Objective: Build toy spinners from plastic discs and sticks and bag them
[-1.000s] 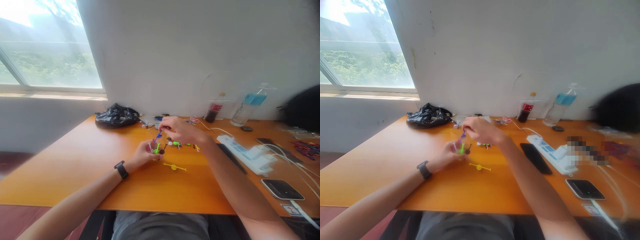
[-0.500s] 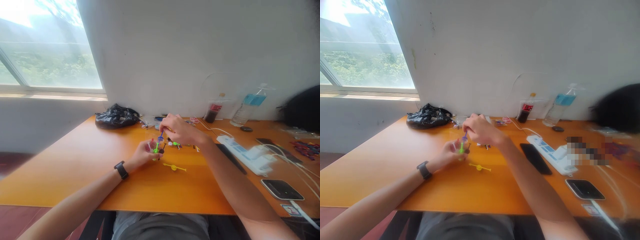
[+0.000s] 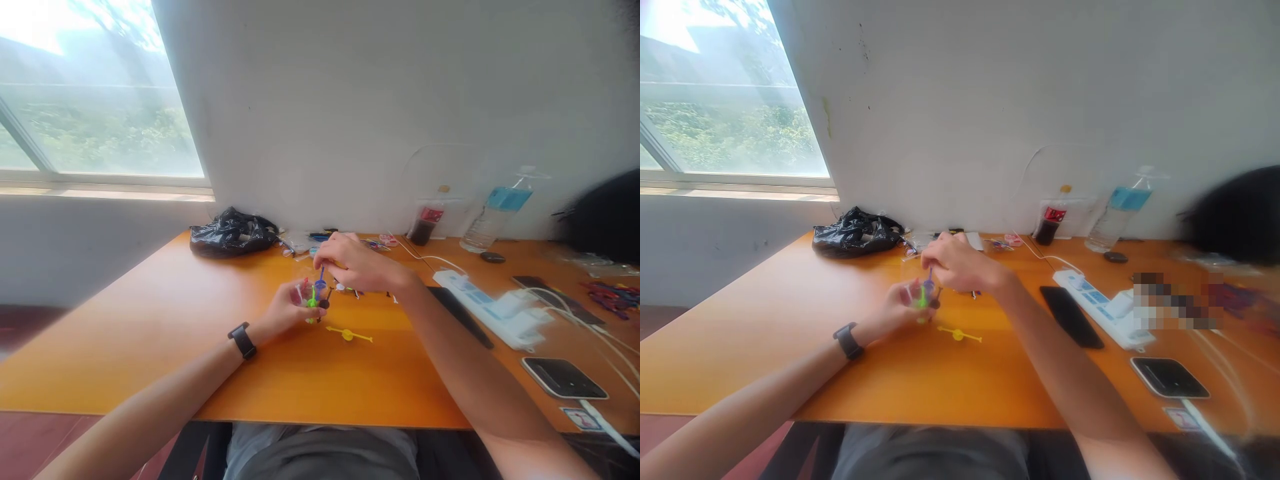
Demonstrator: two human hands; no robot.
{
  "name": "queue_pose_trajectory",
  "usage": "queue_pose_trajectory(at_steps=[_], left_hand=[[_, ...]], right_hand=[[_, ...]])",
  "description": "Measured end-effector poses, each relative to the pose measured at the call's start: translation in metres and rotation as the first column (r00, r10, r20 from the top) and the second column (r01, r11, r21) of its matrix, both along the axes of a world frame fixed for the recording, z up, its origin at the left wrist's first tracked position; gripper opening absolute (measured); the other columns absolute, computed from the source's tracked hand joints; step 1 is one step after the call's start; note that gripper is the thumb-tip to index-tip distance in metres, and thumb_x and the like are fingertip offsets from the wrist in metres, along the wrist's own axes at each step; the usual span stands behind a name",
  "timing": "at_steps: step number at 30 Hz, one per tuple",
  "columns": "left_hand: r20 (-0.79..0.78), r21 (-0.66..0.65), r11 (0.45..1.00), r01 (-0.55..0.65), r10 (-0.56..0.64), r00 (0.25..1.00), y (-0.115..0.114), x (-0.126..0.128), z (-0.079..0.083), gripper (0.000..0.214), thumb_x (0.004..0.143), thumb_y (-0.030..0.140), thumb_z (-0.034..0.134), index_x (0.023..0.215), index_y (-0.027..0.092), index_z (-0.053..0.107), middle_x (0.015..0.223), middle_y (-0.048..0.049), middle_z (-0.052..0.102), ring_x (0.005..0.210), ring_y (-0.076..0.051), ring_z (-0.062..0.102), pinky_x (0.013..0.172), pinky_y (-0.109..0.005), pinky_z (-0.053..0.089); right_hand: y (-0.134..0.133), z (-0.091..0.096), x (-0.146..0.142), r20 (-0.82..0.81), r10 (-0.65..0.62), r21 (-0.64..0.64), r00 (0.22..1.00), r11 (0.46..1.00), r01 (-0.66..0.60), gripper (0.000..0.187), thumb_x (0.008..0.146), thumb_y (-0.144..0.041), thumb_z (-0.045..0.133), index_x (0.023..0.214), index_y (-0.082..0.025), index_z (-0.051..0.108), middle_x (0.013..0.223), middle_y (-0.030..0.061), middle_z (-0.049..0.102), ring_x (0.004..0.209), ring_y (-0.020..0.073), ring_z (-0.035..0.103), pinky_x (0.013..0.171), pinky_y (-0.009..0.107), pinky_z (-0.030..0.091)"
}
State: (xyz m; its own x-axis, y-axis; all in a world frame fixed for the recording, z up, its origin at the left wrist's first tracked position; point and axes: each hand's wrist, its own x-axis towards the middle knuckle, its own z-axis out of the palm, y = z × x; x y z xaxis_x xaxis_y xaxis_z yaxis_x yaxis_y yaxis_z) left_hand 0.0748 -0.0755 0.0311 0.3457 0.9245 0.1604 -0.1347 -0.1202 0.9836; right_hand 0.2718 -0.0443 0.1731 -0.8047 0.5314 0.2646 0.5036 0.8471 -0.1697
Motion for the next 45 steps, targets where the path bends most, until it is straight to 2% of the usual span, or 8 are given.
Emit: queue_pose_trajectory(at_steps=[6, 11, 19, 23, 29, 34, 40, 45], left_hand=[[-0.02, 0.029, 1.0, -0.009, 0.009, 1.0, 0.0, -0.001, 0.003, 0.04, 0.07, 0.031, 0.094, 0.099, 0.013, 0.073, 0.096, -0.01, 0.076, 0.078, -0.019, 0.07, 0.069, -0.031, 0.057], [-0.029, 0.079, 0.997, -0.021, 0.023, 0.999, -0.001, -0.001, 0.007, 0.036, 0.072, 0.031, 0.093, 0.096, 0.013, 0.072, 0.093, -0.0087, 0.076, 0.079, -0.02, 0.07, 0.072, -0.032, 0.058], [0.07, 0.146, 0.988, -0.052, 0.042, 0.997, 0.0, -0.002, 0.01, 0.049, 0.075, 0.031, 0.092, 0.117, 0.018, 0.07, 0.121, -0.0113, 0.074, 0.111, -0.027, 0.07, 0.098, -0.041, 0.056], [0.062, 0.135, 0.988, -0.079, 0.071, 0.996, 0.004, -0.005, 0.008, 0.048, 0.075, 0.031, 0.092, 0.116, 0.019, 0.069, 0.114, -0.0098, 0.075, 0.105, -0.026, 0.072, 0.094, -0.041, 0.057], [-0.001, 0.098, 0.995, 0.002, -0.002, 1.0, 0.001, -0.003, 0.008, 0.035, 0.081, 0.037, 0.087, 0.103, 0.016, 0.071, 0.106, -0.0107, 0.077, 0.095, -0.025, 0.074, 0.091, -0.041, 0.057], [-0.002, 0.075, 0.99, -0.122, 0.122, 0.993, 0.006, -0.003, 0.002, 0.036, 0.079, 0.039, 0.088, 0.103, 0.016, 0.073, 0.108, -0.0098, 0.078, 0.099, -0.025, 0.073, 0.093, -0.038, 0.054], [0.047, 0.023, 0.963, -0.268, 0.267, 0.963, 0.017, -0.009, -0.006, 0.042, 0.077, 0.045, 0.088, 0.105, 0.017, 0.073, 0.104, -0.0093, 0.077, 0.083, -0.019, 0.07, 0.078, -0.031, 0.054], [0.03, -0.019, 0.953, -0.304, 0.304, 0.952, 0.023, -0.014, -0.011, 0.046, 0.075, 0.046, 0.089, 0.106, 0.015, 0.073, 0.102, -0.0099, 0.077, 0.081, -0.018, 0.069, 0.076, -0.031, 0.055]], right_hand=[[-0.003, 0.002, 0.002, -0.06, -0.027, 0.008, 0.998, 1.0, 0.027, 0.03, 0.106, -0.035, 0.048, 0.094, -0.021, 0.072, 0.117, 0.0099, 0.064, 0.114, 0.0284, 0.055, 0.104, 0.047, 0.035], [0.003, 0.003, 0.013, -0.089, -0.013, -0.095, 0.996, 0.995, 0.004, 0.031, 0.094, -0.054, 0.068, 0.093, -0.023, 0.073, 0.143, 0.0084, 0.05, 0.116, 0.0276, 0.056, 0.096, 0.039, 0.047], [0.001, 0.009, 0.011, -0.324, 0.079, -0.086, 0.943, 0.99, -0.112, 0.011, 0.095, -0.021, 0.061, 0.087, -0.019, 0.069, 0.103, 0.0058, 0.068, 0.092, 0.0184, 0.062, 0.081, 0.03, 0.046], [0.001, 0.008, 0.009, -0.269, 0.105, -0.097, 0.957, 0.986, -0.135, 0.011, 0.09, -0.016, 0.064, 0.081, -0.019, 0.069, 0.094, 0.0035, 0.069, 0.083, 0.0162, 0.061, 0.074, 0.029, 0.044], [0.005, 0.003, 0.007, -0.287, 0.12, -0.139, 0.95, 0.976, -0.165, 0.008, 0.092, -0.021, 0.063, 0.086, -0.019, 0.068, 0.094, 0.0032, 0.069, 0.084, 0.0159, 0.061, 0.075, 0.028, 0.044], [0.003, 0.008, 0.011, -0.378, -0.062, -0.167, 0.924, 0.986, -0.003, 0.02, 0.09, -0.036, 0.071, 0.096, -0.021, 0.06, 0.09, 0.0015, 0.066, 0.077, 0.0155, 0.057, 0.068, 0.027, 0.042], [0.01, 0.0, 0.018, 0.05, 0.009, -0.387, 0.999, 0.922, 0.011, 0.03, 0.09, -0.045, 0.067, 0.078, -0.018, 0.064, 0.071, -0.0003, 0.063, 0.063, 0.0129, 0.053, 0.057, 0.027, 0.035], [0.016, -0.028, 0.0, 0.474, 0.154, -0.484, 0.867, 0.868, 0.11, 0.034, 0.075, -0.049, 0.079, 0.072, -0.016, 0.071, 0.07, 0.0006, 0.066, 0.063, 0.0146, 0.056, 0.057, 0.028, 0.033]])
